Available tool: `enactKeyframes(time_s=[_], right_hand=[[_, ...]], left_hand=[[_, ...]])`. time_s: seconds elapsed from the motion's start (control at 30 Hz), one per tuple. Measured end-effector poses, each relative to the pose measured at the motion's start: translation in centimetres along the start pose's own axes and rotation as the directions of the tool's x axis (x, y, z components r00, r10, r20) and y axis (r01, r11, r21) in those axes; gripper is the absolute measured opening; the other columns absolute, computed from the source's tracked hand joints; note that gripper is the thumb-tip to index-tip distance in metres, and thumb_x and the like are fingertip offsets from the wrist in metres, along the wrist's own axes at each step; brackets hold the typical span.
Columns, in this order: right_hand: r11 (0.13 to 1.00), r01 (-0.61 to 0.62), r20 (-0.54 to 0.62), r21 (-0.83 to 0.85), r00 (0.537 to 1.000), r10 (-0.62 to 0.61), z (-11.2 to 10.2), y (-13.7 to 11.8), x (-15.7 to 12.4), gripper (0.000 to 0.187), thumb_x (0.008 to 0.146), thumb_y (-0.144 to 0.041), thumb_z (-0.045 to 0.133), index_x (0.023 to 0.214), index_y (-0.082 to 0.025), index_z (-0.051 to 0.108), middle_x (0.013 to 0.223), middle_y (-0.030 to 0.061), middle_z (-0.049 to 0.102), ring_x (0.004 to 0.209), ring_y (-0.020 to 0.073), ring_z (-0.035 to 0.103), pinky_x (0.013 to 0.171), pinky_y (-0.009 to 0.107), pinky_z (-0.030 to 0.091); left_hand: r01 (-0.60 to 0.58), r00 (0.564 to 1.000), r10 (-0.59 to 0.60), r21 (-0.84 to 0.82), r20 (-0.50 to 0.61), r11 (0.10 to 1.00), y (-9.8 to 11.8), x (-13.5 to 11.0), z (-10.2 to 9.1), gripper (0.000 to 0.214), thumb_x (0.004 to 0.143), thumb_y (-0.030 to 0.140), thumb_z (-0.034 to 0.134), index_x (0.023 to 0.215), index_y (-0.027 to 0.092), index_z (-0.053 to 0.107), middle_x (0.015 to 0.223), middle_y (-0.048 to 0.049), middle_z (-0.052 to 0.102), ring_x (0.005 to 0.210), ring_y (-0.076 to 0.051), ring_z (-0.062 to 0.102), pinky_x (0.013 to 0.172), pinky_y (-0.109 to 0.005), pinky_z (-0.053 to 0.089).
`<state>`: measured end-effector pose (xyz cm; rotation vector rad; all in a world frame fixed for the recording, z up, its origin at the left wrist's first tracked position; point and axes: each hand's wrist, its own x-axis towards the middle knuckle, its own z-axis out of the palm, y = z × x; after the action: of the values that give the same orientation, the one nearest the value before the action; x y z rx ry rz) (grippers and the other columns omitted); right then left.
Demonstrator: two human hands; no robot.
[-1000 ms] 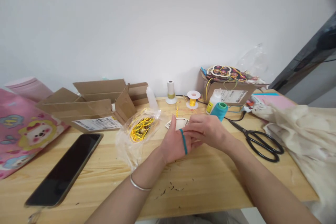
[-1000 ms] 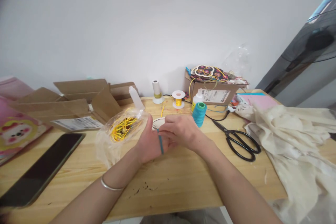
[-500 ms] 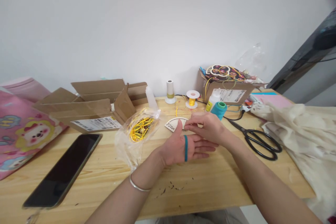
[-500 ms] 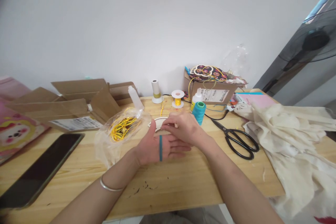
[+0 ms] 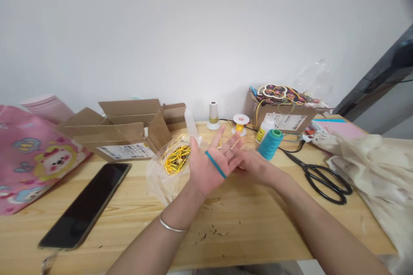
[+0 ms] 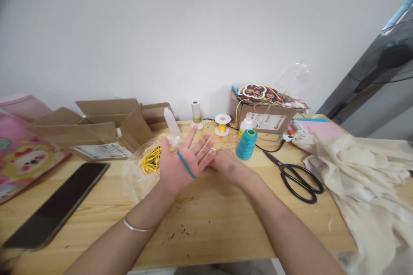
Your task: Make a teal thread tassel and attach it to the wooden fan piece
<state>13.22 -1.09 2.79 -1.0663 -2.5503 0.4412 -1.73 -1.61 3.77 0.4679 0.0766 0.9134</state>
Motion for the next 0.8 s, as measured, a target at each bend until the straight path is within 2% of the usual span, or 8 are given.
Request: enactKeyframes(time_s=[0.07, 0.17, 0.33, 0.43, 0.53, 0.6, 0.67, 0.8], right_hand=[[0.996, 0.03, 0.046, -0.08, 0.999, -0.026, 0.0, -0.7, 0.0, 0.019, 0.081, -0.022, 0.047, 0.084, -0.021, 0.065, 0.08, 0.0038, 0.065, 0.069, 0.0129, 0.055, 0.056, 0.022, 0.034], [0.979, 0.075, 0.093, -0.192, 0.994, -0.057, -0.3, -1.4, -0.2, 0.02, 0.082, -0.021, 0.044, 0.078, -0.021, 0.064, 0.071, 0.0019, 0.064, 0.063, 0.0116, 0.054, 0.053, 0.022, 0.031], [0.968, 0.125, 0.023, -0.22, 0.992, -0.123, -0.7, -1.8, -0.5, 0.02, 0.083, -0.022, 0.044, 0.073, -0.018, 0.061, 0.064, 0.0009, 0.059, 0.058, 0.0106, 0.05, 0.052, 0.023, 0.029], [0.969, 0.167, -0.107, -0.183, 0.976, -0.188, -1.1, -1.9, -0.5, 0.021, 0.083, -0.021, 0.044, 0.075, -0.017, 0.062, 0.073, 0.0039, 0.06, 0.067, 0.0117, 0.052, 0.057, 0.023, 0.033], [0.974, 0.188, -0.219, -0.128, 0.952, -0.213, -1.4, -1.8, -0.5, 0.019, 0.083, -0.022, 0.046, 0.078, -0.016, 0.063, 0.083, 0.0055, 0.061, 0.077, 0.0133, 0.052, 0.065, 0.025, 0.036], [0.977, 0.172, -0.237, -0.129, 0.951, -0.198, -1.6, -1.5, -0.5, 0.018, 0.081, -0.025, 0.05, 0.074, -0.017, 0.064, 0.08, 0.005, 0.061, 0.075, 0.0138, 0.051, 0.065, 0.026, 0.036], [0.978, 0.15, -0.218, -0.145, 0.959, -0.18, -1.6, -1.1, -0.5, 0.02, 0.079, -0.029, 0.052, 0.07, -0.016, 0.064, 0.075, 0.0048, 0.06, 0.07, 0.0137, 0.05, 0.062, 0.027, 0.035], [0.977, 0.138, -0.187, -0.165, 0.968, -0.168, -1.4, -0.7, -0.4, 0.024, 0.077, -0.035, 0.054, 0.068, -0.015, 0.063, 0.071, 0.005, 0.059, 0.066, 0.0136, 0.049, 0.061, 0.027, 0.034]], left_hand=[[-0.105, 0.989, 0.106, 0.014, -0.099, 0.994, 0.5, 0.4, -0.5, 0.069, 0.071, 0.069, 0.024, 0.125, 0.028, 0.037, 0.125, -0.0064, 0.047, 0.115, -0.022, 0.042, 0.096, -0.039, 0.029], [-0.203, 0.955, 0.203, 0.024, -0.217, 0.979, 1.1, 0.8, -1.8, 0.066, 0.073, 0.066, 0.029, 0.123, 0.025, 0.039, 0.126, -0.0089, 0.045, 0.114, -0.023, 0.043, 0.093, -0.039, 0.034], [-0.22, 0.939, 0.221, 0.036, -0.265, 0.975, 1.2, 1.0, -3.1, 0.061, 0.073, 0.062, 0.035, 0.121, 0.025, 0.04, 0.123, -0.0096, 0.047, 0.109, -0.022, 0.047, 0.089, -0.037, 0.038], [-0.125, 0.956, 0.133, 0.049, -0.26, 0.991, 0.6, 0.9, -2.7, 0.059, 0.075, 0.061, 0.034, 0.119, 0.024, 0.042, 0.115, -0.0088, 0.053, 0.099, -0.019, 0.053, 0.081, -0.033, 0.042], [0.069, 0.973, -0.063, 0.02, -0.22, 0.997, -0.4, 0.8, -2.0, 0.058, 0.076, 0.06, 0.031, 0.112, 0.018, 0.049, 0.099, -0.0089, 0.06, 0.081, -0.017, 0.057, 0.065, -0.027, 0.043], [0.191, 0.965, -0.192, -0.02, -0.179, 0.981, -1.1, 0.7, -1.7, 0.058, 0.078, 0.059, 0.028, 0.101, 0.012, 0.056, 0.084, -0.0079, 0.062, 0.067, -0.014, 0.056, 0.058, -0.024, 0.041], [0.279, 0.948, -0.284, -0.055, -0.141, 0.959, -1.8, 0.7, -1.6, 0.06, 0.079, 0.059, 0.025, 0.087, 0.01, 0.06, 0.069, -0.0059, 0.061, 0.059, -0.011, 0.054, 0.059, -0.022, 0.04], [0.377, 0.922, -0.379, -0.042, -0.074, 0.925, -2.3, 0.4, -1.9, 0.065, 0.076, 0.063, 0.023, 0.077, 0.01, 0.06, 0.063, -0.0049, 0.06, 0.065, -0.014, 0.056, 0.071, -0.028, 0.041]])
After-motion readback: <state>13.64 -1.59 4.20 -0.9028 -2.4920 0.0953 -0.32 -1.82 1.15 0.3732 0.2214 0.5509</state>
